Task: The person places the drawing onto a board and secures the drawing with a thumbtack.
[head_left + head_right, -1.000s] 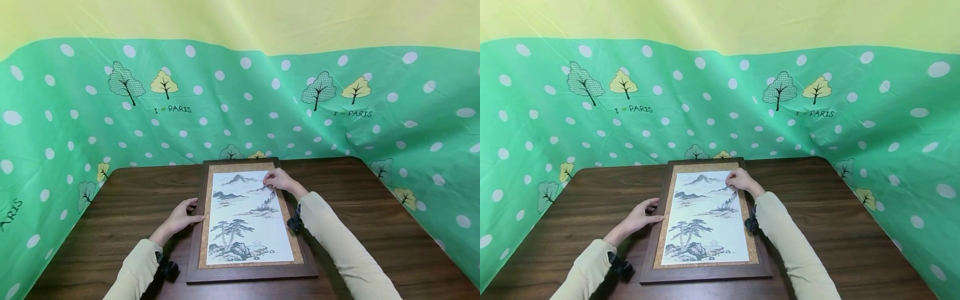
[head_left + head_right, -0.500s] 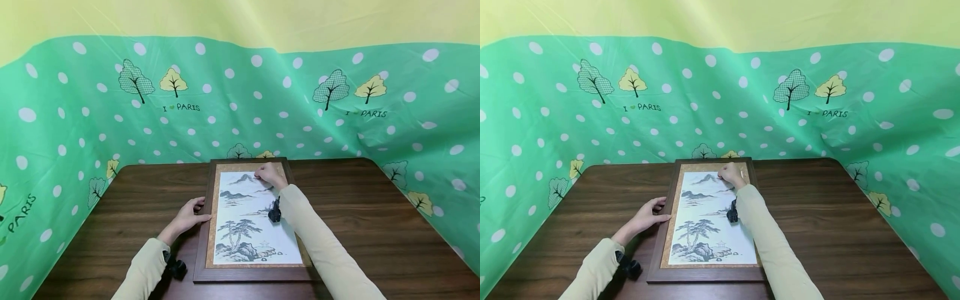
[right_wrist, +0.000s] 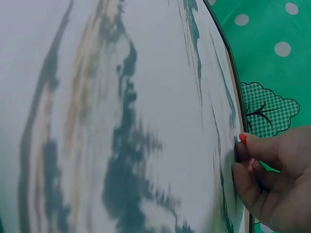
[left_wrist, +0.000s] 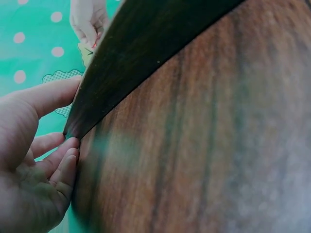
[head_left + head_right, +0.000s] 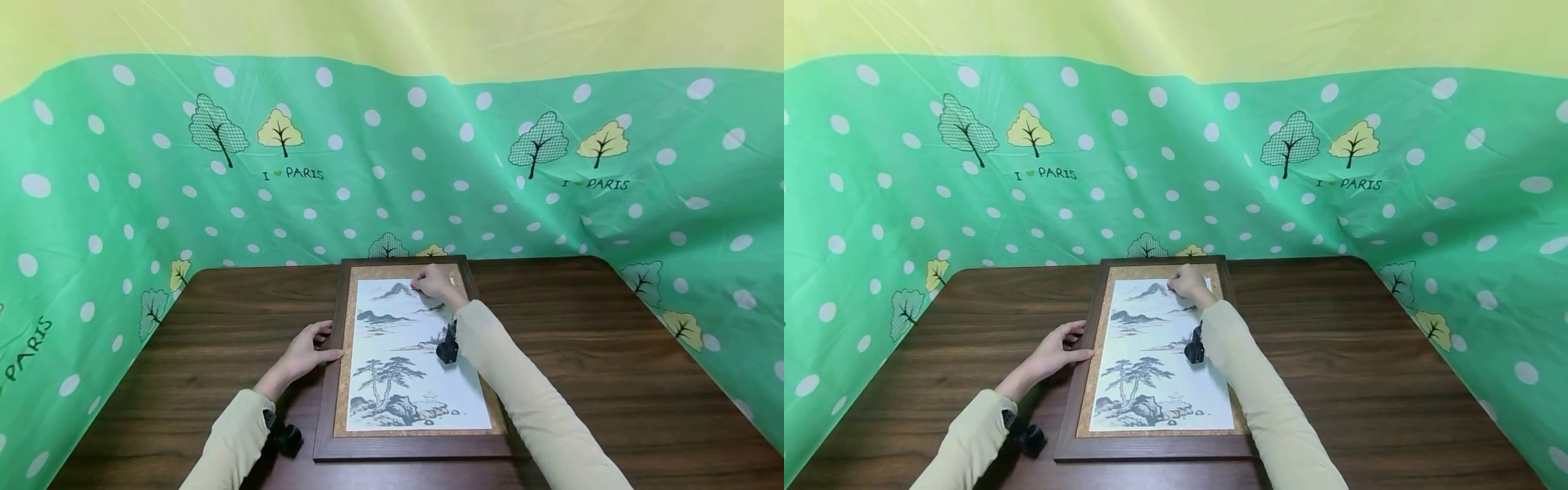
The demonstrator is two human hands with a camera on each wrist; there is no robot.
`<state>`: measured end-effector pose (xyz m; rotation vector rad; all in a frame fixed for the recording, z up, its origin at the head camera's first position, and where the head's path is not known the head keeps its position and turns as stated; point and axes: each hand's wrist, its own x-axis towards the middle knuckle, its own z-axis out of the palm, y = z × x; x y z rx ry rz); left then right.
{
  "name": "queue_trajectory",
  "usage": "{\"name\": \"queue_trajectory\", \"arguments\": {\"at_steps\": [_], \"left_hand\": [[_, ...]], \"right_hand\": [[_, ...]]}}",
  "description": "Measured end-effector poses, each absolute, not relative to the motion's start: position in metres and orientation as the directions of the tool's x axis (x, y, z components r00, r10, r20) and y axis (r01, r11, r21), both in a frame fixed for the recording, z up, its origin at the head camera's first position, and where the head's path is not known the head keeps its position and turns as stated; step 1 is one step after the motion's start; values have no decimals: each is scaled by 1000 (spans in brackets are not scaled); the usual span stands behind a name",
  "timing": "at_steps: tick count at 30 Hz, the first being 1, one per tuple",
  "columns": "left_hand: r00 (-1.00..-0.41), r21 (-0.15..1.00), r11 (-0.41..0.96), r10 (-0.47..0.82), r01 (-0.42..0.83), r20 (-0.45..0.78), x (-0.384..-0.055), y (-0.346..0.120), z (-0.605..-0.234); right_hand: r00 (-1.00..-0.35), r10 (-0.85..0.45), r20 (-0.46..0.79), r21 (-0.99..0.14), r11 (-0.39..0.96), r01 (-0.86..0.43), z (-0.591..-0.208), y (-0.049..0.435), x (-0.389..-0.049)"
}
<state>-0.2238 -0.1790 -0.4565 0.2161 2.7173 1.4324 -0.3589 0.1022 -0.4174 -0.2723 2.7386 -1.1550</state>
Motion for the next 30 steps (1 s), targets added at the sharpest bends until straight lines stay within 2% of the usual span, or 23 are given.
{"name": "queue_trajectory", "arguments": {"at_steps": [2, 10, 14, 21, 30], "left_hand": [[-988, 824, 559, 152, 95, 12, -224, -179, -456], [-988, 827, 553, 154, 103, 20, -224, -177, -456], [-988, 833, 544, 155, 101, 18, -224, -178, -457], [-987, 837, 535, 160, 112, 31, -225, -181, -458], [-986, 839, 532, 163, 113, 30, -224, -180, -459]], "right_hand": [[-969, -238, -63, -691, 711, -130, -418, 100, -360], [-992, -81, -97, -707, 707, 11, -422, 98, -365], [-991, -96, -90, -718, 696, -2, -424, 98, -365], [-983, -182, -18, -647, 752, -127, -422, 96, -360], [-988, -124, -97, -699, 715, -21, -424, 96, -368]]}}
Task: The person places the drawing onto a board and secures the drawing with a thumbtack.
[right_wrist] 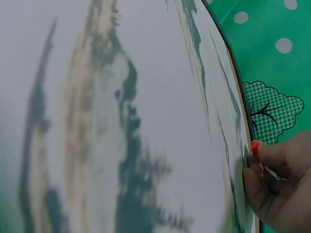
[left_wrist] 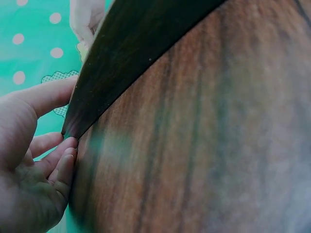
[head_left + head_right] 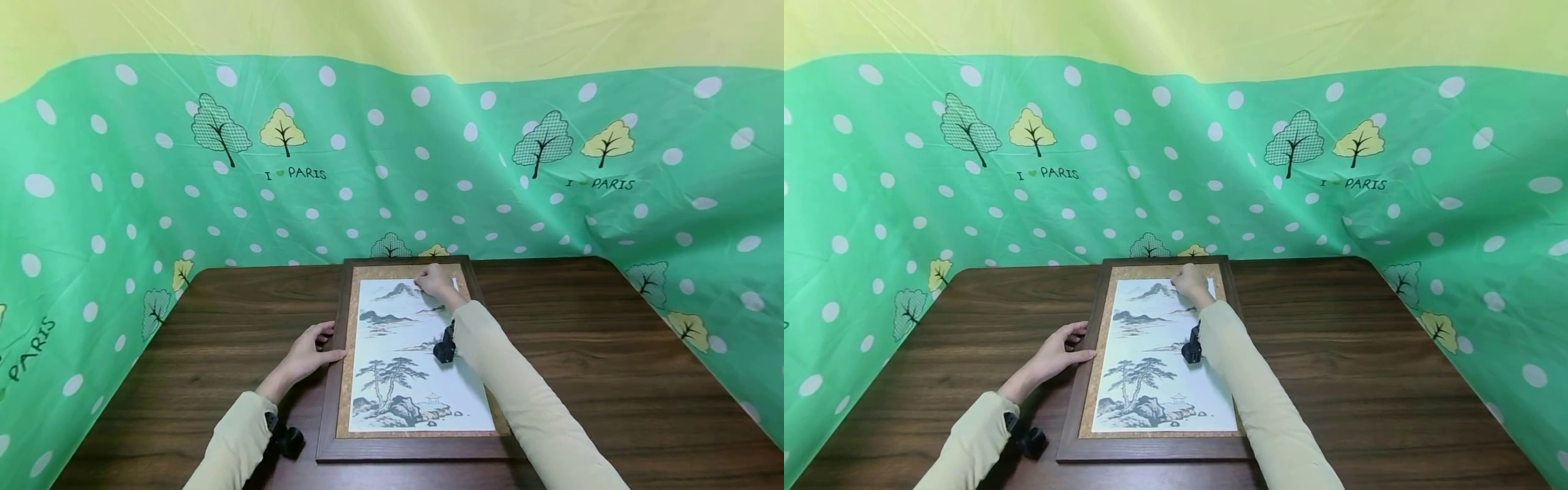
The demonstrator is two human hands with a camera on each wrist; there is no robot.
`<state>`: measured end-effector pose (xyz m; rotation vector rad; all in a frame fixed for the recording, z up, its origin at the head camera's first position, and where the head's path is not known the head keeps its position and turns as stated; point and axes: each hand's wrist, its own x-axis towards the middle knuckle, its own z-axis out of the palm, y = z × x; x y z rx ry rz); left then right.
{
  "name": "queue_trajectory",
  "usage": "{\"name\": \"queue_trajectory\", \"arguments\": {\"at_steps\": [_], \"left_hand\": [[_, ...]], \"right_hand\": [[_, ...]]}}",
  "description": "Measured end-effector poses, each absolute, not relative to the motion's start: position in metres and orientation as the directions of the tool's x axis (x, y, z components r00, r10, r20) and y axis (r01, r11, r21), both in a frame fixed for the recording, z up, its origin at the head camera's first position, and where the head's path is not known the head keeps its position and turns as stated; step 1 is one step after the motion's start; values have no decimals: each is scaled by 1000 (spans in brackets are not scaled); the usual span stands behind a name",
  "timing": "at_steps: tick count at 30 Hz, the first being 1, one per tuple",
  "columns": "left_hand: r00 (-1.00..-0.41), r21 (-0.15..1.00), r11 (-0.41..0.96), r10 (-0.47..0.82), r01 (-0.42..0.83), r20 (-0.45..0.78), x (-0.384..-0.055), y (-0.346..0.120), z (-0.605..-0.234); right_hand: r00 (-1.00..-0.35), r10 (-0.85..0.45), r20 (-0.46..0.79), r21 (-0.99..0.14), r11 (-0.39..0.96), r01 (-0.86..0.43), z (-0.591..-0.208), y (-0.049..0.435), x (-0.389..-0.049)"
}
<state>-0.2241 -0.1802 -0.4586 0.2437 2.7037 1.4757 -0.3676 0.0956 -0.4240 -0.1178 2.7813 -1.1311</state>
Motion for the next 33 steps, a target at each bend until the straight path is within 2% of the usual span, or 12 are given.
{"name": "queue_trajectory", "arguments": {"at_steps": [5, 12, 20, 27, 33], "left_hand": [[-987, 840, 530, 160, 114, 33, -224, -180, -459], [-986, 839, 531, 165, 116, 32, -224, -181, -460], [-986, 839, 531, 159, 120, 40, -224, -181, -460], [-987, 835, 537, 152, 119, 43, -224, -180, -462], [-986, 836, 534, 159, 127, 48, -224, -180, -461]], "right_hand": [[-983, -162, -82, -740, 671, -49, -423, 101, -364], [-973, -217, -80, -686, 720, -104, -420, 99, -363], [-987, -159, -24, -612, 783, -112, -423, 99, -369], [-995, -91, -27, -637, 769, -53, -425, 101, -370], [-1000, -24, -3, -603, 798, -17, -427, 99, -371]]}}
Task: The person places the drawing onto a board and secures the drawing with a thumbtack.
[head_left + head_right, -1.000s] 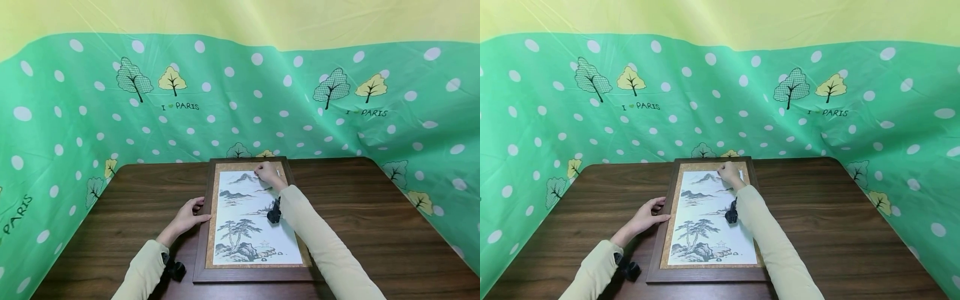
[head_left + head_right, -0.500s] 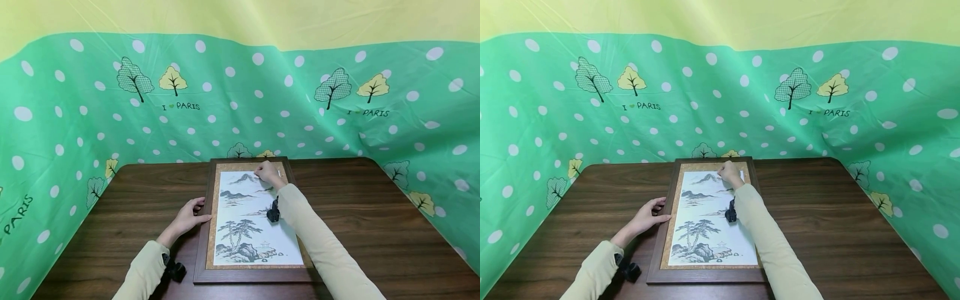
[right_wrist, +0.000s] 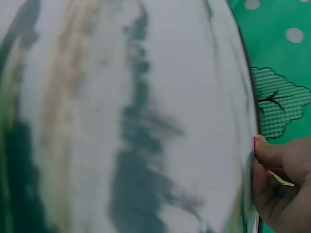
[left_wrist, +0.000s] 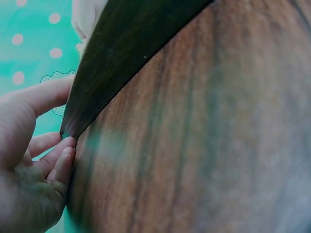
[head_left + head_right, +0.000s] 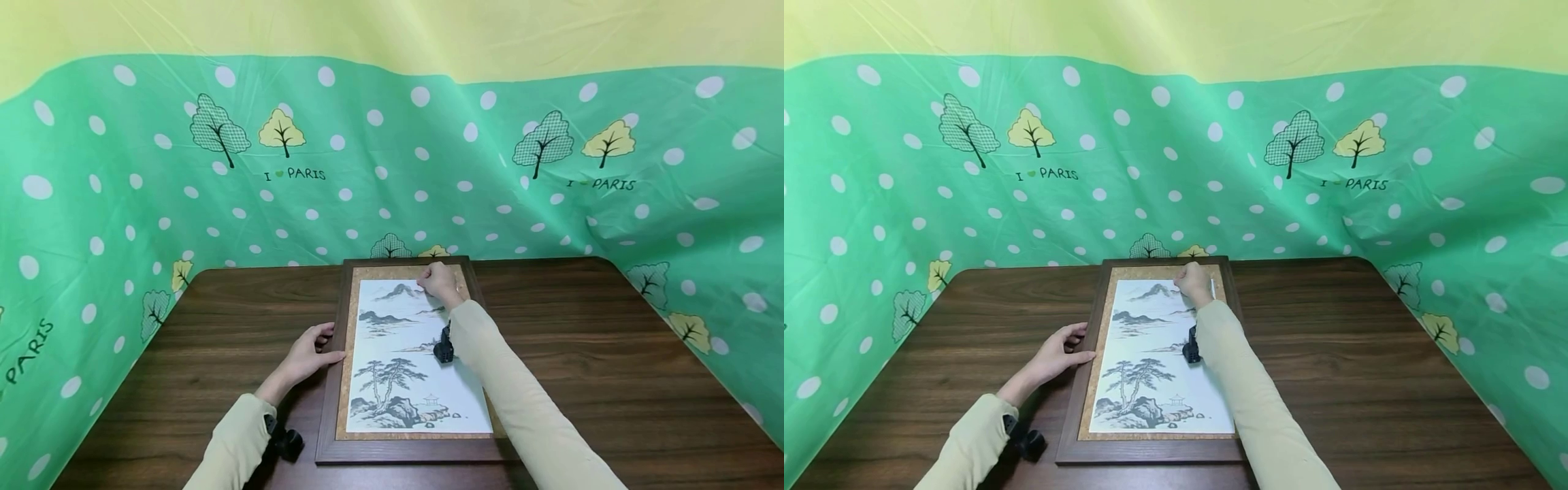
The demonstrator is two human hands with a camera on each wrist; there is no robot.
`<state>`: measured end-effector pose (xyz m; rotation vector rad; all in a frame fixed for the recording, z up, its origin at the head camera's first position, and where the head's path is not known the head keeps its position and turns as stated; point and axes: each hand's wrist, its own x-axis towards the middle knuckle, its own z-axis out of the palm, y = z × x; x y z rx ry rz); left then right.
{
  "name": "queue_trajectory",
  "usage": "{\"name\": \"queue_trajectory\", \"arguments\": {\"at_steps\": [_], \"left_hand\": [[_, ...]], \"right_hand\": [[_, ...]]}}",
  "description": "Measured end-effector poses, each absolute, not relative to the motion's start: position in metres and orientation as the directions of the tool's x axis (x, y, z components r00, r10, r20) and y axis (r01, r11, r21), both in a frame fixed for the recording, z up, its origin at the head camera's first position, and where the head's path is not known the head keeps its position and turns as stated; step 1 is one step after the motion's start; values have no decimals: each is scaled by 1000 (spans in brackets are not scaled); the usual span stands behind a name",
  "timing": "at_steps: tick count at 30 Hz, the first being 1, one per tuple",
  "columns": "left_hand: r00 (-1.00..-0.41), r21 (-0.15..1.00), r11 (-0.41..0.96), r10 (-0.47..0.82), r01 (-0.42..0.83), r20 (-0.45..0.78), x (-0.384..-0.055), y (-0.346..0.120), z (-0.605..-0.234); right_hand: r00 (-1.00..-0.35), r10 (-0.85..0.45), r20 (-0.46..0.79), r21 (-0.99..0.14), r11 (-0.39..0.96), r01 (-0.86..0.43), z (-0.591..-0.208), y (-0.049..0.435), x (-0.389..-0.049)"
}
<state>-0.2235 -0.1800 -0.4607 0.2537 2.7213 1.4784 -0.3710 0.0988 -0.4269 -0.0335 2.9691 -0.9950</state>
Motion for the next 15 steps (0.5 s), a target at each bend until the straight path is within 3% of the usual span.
{"name": "queue_trajectory", "arguments": {"at_steps": [5, 11, 15], "left_hand": [[-985, 838, 531, 165, 127, 45, -224, -179, -461], [-986, 844, 523, 162, 119, 38, -223, -180, -459], [-988, 842, 529, 154, 107, 28, -221, -180, -459]], "right_hand": [[-999, -36, -9, -626, 779, -23, -425, 102, -370], [-969, -240, -57, -770, 628, -110, -417, 120, -363], [-931, -364, -6, -718, 650, -249, -410, 141, -353]]}}
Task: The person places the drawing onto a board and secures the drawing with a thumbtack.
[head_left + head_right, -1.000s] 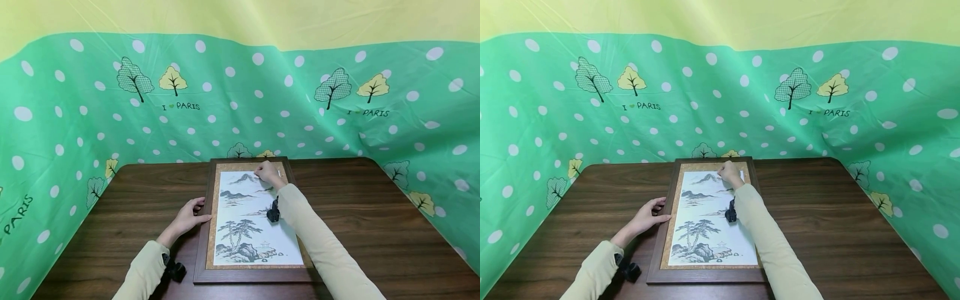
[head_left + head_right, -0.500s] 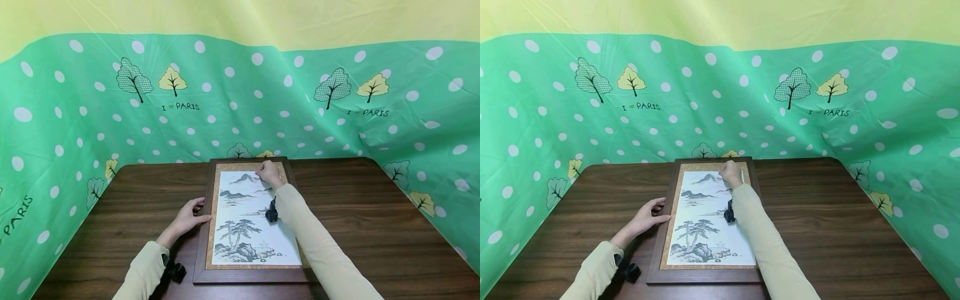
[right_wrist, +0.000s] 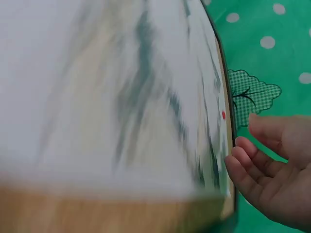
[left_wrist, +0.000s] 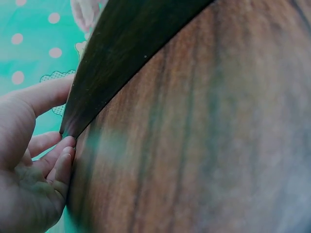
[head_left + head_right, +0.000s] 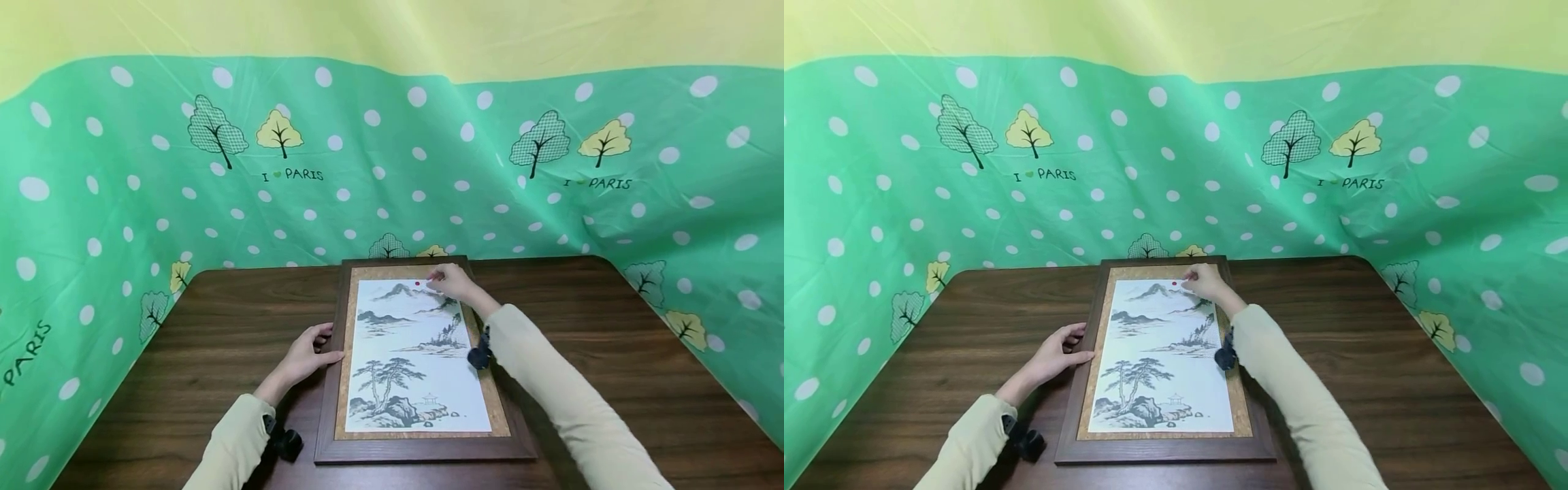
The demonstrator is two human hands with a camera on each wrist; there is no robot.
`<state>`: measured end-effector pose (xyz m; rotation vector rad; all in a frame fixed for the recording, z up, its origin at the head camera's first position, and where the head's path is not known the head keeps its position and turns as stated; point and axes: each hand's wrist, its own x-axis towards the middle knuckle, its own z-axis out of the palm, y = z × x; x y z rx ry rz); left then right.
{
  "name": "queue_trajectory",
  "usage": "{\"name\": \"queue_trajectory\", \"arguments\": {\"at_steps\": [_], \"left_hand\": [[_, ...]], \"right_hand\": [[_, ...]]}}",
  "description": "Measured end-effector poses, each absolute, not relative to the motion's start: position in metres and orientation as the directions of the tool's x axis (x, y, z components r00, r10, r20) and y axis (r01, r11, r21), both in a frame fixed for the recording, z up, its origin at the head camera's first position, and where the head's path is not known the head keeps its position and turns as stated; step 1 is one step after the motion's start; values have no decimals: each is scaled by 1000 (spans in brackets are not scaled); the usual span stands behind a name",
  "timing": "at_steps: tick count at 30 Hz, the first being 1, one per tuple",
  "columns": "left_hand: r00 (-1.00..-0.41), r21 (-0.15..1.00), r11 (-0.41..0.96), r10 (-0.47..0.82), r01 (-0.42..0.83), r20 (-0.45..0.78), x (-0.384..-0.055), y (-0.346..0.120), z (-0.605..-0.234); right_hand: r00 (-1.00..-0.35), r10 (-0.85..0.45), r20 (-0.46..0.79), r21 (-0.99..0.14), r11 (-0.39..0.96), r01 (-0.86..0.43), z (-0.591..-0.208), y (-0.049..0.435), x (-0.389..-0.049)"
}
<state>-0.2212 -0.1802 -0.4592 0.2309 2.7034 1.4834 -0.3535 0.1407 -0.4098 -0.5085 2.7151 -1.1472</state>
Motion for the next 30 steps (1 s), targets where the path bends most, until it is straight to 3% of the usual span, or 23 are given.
{"name": "queue_trajectory", "arguments": {"at_steps": [4, 9, 19, 30], "left_hand": [[-988, 844, 526, 155, 108, 30, -222, -182, -460], [-986, 844, 526, 163, 107, 23, -224, -183, -460], [-985, 833, 540, 168, 121, 34, -226, -186, -462], [-975, 820, 550, 215, 160, 45, -224, -192, -458]], "right_hand": [[-901, -426, 81, -649, 663, -372, -406, 168, -341], [-887, -439, 142, -610, 667, -427, -403, 209, -323], [-924, -356, 142, -622, 694, -363, -409, 276, -284], [-940, -321, 112, -662, 681, -311, -413, 301, -258]]}}
